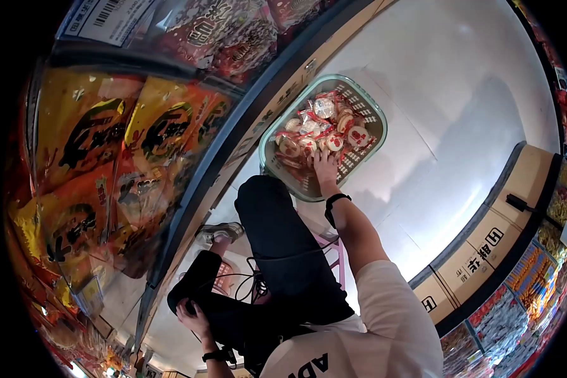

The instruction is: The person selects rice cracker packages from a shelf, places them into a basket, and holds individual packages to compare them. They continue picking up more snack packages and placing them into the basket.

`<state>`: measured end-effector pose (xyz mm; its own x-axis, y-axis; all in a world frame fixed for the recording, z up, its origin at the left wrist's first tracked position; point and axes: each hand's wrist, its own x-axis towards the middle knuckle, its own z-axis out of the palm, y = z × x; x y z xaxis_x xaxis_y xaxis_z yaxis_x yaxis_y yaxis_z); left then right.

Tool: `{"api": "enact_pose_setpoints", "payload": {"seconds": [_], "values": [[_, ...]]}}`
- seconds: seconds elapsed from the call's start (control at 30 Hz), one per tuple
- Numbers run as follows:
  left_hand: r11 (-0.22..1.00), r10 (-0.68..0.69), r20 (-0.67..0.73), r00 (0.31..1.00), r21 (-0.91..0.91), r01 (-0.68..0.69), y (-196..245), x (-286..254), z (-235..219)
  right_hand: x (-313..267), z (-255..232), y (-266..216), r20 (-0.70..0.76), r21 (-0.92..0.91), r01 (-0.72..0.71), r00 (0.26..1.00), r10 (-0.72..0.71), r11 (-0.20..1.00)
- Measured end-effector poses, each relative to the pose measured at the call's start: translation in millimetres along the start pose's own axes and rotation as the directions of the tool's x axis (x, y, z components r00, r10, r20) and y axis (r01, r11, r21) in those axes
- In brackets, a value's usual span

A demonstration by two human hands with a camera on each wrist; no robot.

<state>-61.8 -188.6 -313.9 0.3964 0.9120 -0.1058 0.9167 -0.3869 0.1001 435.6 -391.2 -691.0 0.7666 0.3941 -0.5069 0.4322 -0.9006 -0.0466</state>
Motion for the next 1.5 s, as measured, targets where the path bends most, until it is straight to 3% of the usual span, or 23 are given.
{"api": "enact_pose_setpoints", "payload": {"seconds": [0.03,0.13,0.27,0.33,0.37,0.43,0.47,0.5,0.57,0.6,0.63,0.7,0.73,0.77,0.8,0.83,0.87,0.9,1.0,1.3,1.37,1.43,1.5], "values": [[1.000,-0.019,0.007,1.000,0.023,0.019,2,0,0,-1,3,2,0.002,0.001,0.004,1.000,-0.004,1.000],[0.997,-0.054,0.018,0.998,0.060,0.053,6,2,0,-3,10,7,-0.393,-0.071,0.071,0.915,-0.093,0.995],[0.989,-0.036,0.013,0.999,0.145,0.033,2,2,5,-9,2,20,-0.292,0.039,0.196,0.940,-0.176,0.980],[0.987,-0.035,0.013,0.999,0.159,0.033,-3,2,9,-12,8,23,-0.246,-0.114,0.345,0.899,-0.363,0.932],[0.984,-0.044,0.016,0.999,0.176,0.040,-5,1,9,-12,10,23,-0.251,-0.112,0.346,0.897,-0.363,0.932],[0.985,-0.042,0.010,0.999,0.169,0.040,-3,1,9,-9,9,22,-0.023,-0.011,0.331,0.943,-0.331,0.944],[0.985,-0.042,0.011,0.999,0.166,0.040,-4,0,8,-4,7,26,0.006,-0.094,0.380,0.924,-0.381,0.920],[0.985,-0.043,0.008,0.999,0.169,0.042,-5,-1,6,-5,-10,26,0.004,-0.091,0.383,0.923,-0.384,0.919],[0.984,-0.031,0.014,0.999,0.177,0.028,-7,-1,8,-13,-82,27,0.115,0.096,0.366,0.919,-0.376,0.925],[0.984,-0.032,0.014,0.999,0.177,0.029,-8,-1,9,-14,-99,31,-0.032,0.204,0.394,0.918,-0.396,0.896],[0.985,-0.023,0.006,1.000,0.173,0.022,-10,-1,10,-10,-106,31,-0.030,0.204,0.393,0.918,-0.395,0.897],[0.985,-0.014,0.001,1.000,0.169,0.013,-12,-2,11,6,-119,31,-0.118,0.491,0.338,0.939,-0.323,0.803],[0.984,-0.021,0.005,1.000,0.176,0.019,-13,-2,11,18,-105,29,0.019,0.749,0.153,0.968,-0.251,0.645],[0.983,-0.027,0.008,1.000,0.182,0.025,-13,-2,12,26,-90,22,0.019,0.749,0.153,0.968,-0.251,0.645],[0.983,-0.027,0.008,1.000,0.182,0.025,-12,-1,12,35,-71,11,-0.185,0.691,0.227,0.973,-0.135,0.686],[0.983,-0.024,0.005,1.000,0.183,0.023,-12,-2,12,38,-66,-3,-0.386,0.620,0.282,0.922,-0.028,0.732],[0.983,-0.020,0.000,1.000,0.185,0.020,-11,-1,12,38,-61,-15,-0.256,0.693,0.157,0.966,0.038,0.704],[0.982,-0.018,-0.005,1.000,0.189,0.018,-9,-1,11,45,-49,-24,-0.257,0.697,0.158,0.966,0.038,0.700],[0.982,-0.012,0.008,1.000,0.189,0.010,-5,0,8,58,-17,-43,-0.120,0.640,-0.024,0.984,0.131,0.768],[0.979,-0.007,0.002,1.000,0.204,0.007,-2,4,10,78,-23,-46,0.128,0.681,-0.085,0.992,-0.003,0.727],[0.978,-0.017,0.006,1.000,0.210,0.016,-5,3,10,79,-21,-42,0.047,0.708,-0.017,0.999,-0.023,0.706],[0.978,-0.025,0.008,1.000,0.208,0.023,-7,3,11,69,-62,-35,0.198,0.733,-0.103,0.978,-0.067,0.672],[0.978,-0.023,0.003,1.000,0.206,0.022,-6,3,11,63,-75,-28,0.201,0.733,-0.147,0.980,-0.005,0.664]]}}
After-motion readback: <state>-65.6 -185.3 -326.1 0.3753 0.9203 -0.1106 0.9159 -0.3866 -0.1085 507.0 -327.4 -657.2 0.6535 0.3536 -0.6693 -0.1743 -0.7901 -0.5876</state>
